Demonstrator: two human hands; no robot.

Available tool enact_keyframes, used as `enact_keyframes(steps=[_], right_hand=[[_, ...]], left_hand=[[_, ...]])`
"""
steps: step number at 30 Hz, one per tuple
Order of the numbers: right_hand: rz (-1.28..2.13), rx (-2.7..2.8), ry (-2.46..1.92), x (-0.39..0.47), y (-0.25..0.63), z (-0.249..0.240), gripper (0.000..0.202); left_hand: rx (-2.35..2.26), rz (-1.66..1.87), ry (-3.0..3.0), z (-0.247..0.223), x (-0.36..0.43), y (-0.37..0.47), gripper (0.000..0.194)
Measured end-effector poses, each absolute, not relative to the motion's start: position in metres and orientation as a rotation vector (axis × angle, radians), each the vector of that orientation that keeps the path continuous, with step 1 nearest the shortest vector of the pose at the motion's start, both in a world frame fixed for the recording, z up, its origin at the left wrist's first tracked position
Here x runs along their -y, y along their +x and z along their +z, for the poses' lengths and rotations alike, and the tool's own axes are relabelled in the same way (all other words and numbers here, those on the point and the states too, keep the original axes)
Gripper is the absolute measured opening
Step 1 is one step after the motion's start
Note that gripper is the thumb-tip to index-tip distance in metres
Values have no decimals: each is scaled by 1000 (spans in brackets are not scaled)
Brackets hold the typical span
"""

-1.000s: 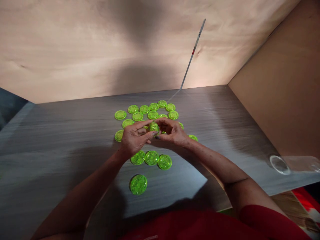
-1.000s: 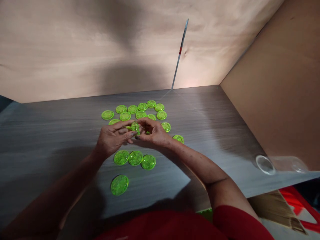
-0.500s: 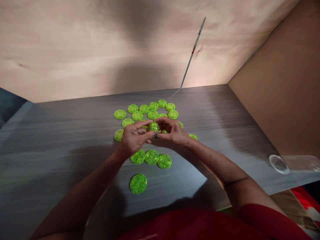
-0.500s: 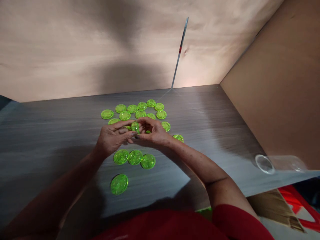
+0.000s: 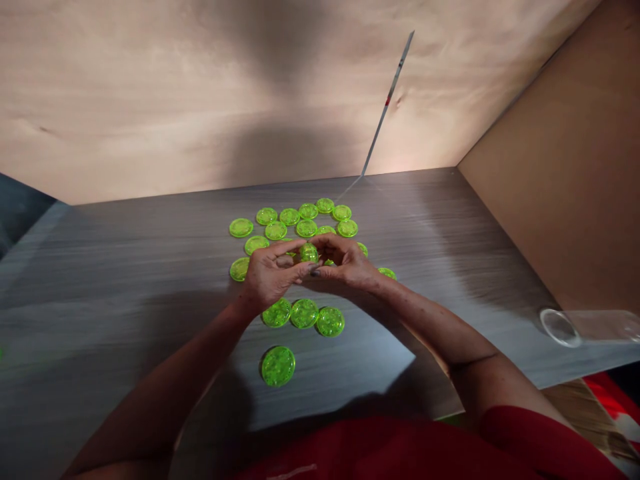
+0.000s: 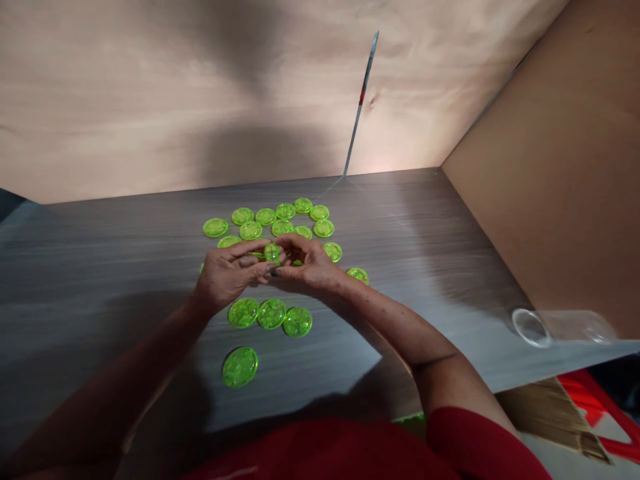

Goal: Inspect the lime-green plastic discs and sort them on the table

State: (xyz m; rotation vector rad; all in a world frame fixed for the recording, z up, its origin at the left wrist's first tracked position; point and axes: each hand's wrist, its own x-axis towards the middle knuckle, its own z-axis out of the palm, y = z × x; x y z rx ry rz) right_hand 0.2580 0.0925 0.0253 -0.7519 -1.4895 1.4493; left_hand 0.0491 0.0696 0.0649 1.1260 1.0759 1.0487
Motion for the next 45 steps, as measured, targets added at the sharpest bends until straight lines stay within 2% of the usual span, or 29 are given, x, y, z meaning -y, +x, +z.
enact_keyframes(steps=[13,26,32,36,41,45], right_hand=[[1404,1495,-775,-89,257,27,60],[1282,1595,-810,-84,257,29,52],[1158,1645,-812,-85,255,26,49],[1189,1623,-874,-84,254,26,49],[1391,1613,-863,-93,261,35,50],[1370,1691,-960,-95,262,43,32]], left_hand=[[-1060,1108,1136,60,-70,52,59],[-1088,1073,1134,48,-72,48,67],[-1038,1102,1140,47,-74,50,61],[-1080,1138,1210,44,-76,51,59],[-1179,1231,1532,37,-82,45,42],[-1274,1441,2158,26,-81,40,29]])
